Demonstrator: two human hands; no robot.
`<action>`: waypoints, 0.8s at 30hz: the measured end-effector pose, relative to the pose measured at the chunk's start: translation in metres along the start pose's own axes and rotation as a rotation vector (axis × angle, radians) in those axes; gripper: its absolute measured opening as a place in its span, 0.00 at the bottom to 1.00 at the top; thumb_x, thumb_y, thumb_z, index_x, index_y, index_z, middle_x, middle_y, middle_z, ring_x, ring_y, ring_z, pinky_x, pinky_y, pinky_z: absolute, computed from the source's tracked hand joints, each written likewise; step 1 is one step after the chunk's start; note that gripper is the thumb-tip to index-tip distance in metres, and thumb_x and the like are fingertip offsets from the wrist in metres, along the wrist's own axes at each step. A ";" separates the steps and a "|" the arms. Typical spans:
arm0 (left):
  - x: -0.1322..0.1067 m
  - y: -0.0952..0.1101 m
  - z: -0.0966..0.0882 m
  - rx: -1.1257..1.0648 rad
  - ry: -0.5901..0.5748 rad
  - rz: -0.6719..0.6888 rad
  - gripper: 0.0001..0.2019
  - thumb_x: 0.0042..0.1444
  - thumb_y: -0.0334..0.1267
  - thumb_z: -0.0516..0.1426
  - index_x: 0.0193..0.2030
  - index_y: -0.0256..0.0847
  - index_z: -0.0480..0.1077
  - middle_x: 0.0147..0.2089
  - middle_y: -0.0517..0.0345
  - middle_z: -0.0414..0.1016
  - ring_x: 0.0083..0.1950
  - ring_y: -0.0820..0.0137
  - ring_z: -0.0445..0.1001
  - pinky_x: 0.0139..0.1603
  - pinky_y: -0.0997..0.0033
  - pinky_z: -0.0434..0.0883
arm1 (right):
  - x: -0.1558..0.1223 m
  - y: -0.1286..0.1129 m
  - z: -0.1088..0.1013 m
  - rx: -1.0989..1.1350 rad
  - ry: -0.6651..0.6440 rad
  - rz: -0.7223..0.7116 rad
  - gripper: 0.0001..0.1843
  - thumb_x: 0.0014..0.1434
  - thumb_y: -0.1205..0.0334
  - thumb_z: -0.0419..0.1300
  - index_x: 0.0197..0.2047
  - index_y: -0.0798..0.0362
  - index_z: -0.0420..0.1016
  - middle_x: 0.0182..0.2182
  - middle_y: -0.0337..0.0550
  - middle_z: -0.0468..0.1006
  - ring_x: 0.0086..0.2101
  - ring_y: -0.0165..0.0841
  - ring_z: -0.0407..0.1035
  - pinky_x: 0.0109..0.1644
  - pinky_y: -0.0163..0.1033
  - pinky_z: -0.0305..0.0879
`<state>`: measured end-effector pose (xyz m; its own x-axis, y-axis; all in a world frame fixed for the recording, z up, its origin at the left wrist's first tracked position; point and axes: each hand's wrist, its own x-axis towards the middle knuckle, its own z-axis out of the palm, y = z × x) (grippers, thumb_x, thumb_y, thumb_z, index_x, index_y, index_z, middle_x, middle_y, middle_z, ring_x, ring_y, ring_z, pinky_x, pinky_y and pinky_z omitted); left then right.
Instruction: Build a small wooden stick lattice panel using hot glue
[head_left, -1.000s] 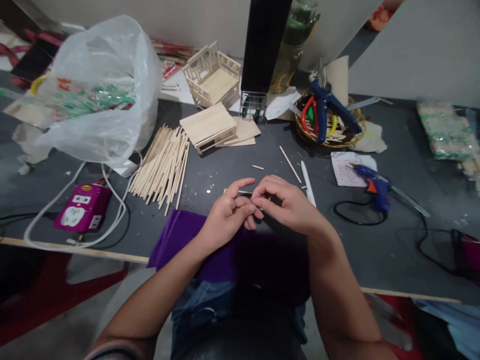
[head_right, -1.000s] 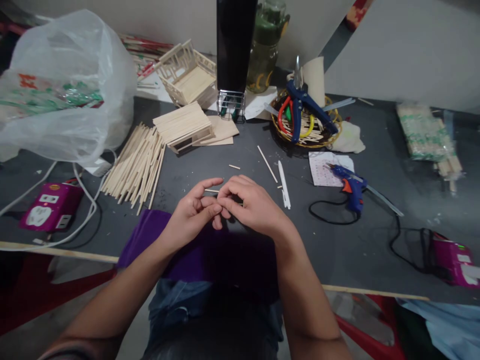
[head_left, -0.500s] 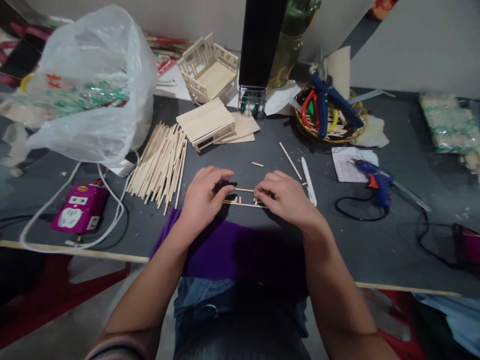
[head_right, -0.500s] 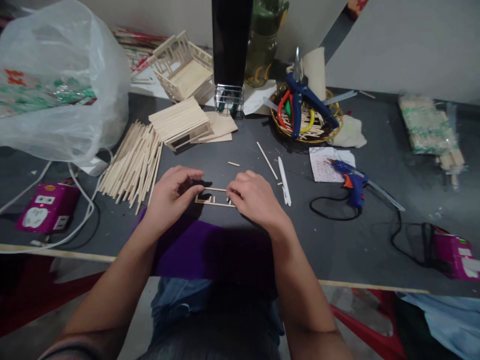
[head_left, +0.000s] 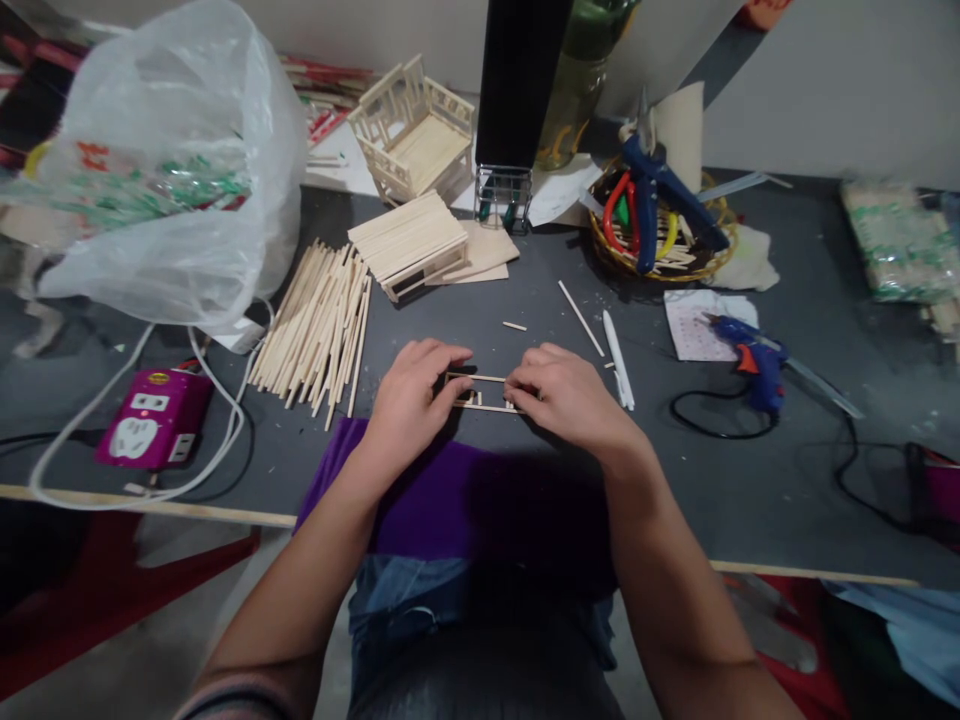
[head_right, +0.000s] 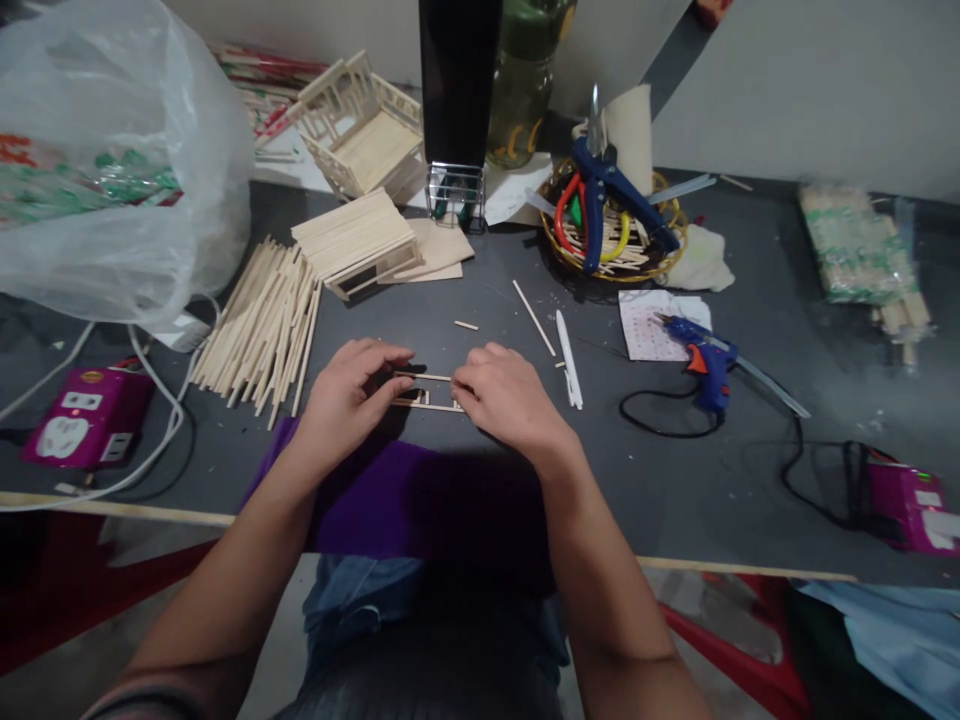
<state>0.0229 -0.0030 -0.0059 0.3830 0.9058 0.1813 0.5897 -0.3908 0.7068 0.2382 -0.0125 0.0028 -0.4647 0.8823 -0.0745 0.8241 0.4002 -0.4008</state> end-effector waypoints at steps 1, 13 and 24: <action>0.000 0.000 0.000 0.003 -0.003 0.001 0.09 0.60 0.32 0.58 0.47 0.40 0.72 0.42 0.54 0.76 0.46 0.64 0.71 0.49 0.63 0.67 | 0.000 0.000 0.000 0.002 -0.002 0.000 0.12 0.65 0.63 0.56 0.32 0.51 0.78 0.29 0.43 0.72 0.35 0.36 0.62 0.37 0.41 0.52; -0.001 -0.002 -0.002 0.039 -0.040 0.002 0.10 0.60 0.33 0.59 0.49 0.40 0.73 0.42 0.53 0.75 0.46 0.62 0.70 0.48 0.63 0.68 | -0.009 0.000 -0.008 0.080 0.020 0.055 0.14 0.61 0.69 0.53 0.37 0.51 0.81 0.32 0.44 0.76 0.37 0.38 0.65 0.39 0.42 0.57; -0.001 -0.004 -0.002 0.039 -0.017 -0.016 0.10 0.59 0.34 0.59 0.48 0.40 0.73 0.42 0.53 0.75 0.47 0.62 0.70 0.50 0.62 0.67 | -0.007 -0.001 -0.006 0.086 -0.038 0.028 0.15 0.59 0.71 0.52 0.38 0.52 0.81 0.31 0.45 0.76 0.38 0.38 0.65 0.41 0.42 0.58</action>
<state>0.0185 -0.0015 -0.0077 0.3847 0.9094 0.1584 0.6229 -0.3823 0.6825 0.2423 -0.0174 0.0088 -0.4551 0.8823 -0.1204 0.8070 0.3515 -0.4745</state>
